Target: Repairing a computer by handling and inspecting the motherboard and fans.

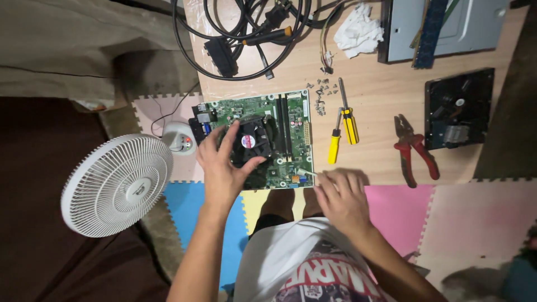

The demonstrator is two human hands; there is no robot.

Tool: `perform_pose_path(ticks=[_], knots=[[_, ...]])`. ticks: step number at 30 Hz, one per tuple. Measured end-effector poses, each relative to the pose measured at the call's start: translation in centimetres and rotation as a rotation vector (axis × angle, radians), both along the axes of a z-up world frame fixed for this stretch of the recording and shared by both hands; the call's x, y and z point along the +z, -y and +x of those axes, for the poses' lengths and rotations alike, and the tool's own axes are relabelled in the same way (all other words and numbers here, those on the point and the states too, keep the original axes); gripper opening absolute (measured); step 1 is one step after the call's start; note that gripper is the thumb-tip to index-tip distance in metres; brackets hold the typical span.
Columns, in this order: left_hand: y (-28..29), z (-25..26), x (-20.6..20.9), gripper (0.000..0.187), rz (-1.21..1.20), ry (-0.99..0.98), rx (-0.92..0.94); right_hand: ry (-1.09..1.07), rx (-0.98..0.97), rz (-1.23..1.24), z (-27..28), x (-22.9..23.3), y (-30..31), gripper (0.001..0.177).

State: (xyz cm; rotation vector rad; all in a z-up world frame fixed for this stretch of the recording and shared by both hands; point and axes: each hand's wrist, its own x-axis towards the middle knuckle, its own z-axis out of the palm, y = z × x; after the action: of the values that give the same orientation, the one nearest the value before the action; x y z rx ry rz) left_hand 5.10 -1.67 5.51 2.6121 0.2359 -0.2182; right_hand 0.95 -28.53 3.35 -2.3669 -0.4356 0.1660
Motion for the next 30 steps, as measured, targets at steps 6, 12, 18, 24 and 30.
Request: perform_pose_path(ticks=[6,12,18,24,30], knots=[[-0.1,-0.2,0.4,0.093,-0.043,0.073,0.01,0.047,0.055,-0.162,-2.5,-3.0,2.3,0.035],[-0.2,-0.4,-0.3,0.094,-0.034,0.11,-0.039,0.13,-0.313,-0.125,2.5,-1.5,3.1,0.033],[-0.5,-0.9,-0.7,0.094,-0.006,0.088,-0.085,0.175,-0.357,-0.336,7.7,-2.8,3.3,0.025],[-0.2,-1.2,0.2,0.096,-0.015,0.14,-0.108,0.227,-0.289,-0.277,6.7,-1.1,0.9,0.028],[3.0,-4.1,0.4,0.075,-0.002,0.363,-0.271,0.132,-0.328,-0.28,5.0,-3.6,0.6,0.039]])
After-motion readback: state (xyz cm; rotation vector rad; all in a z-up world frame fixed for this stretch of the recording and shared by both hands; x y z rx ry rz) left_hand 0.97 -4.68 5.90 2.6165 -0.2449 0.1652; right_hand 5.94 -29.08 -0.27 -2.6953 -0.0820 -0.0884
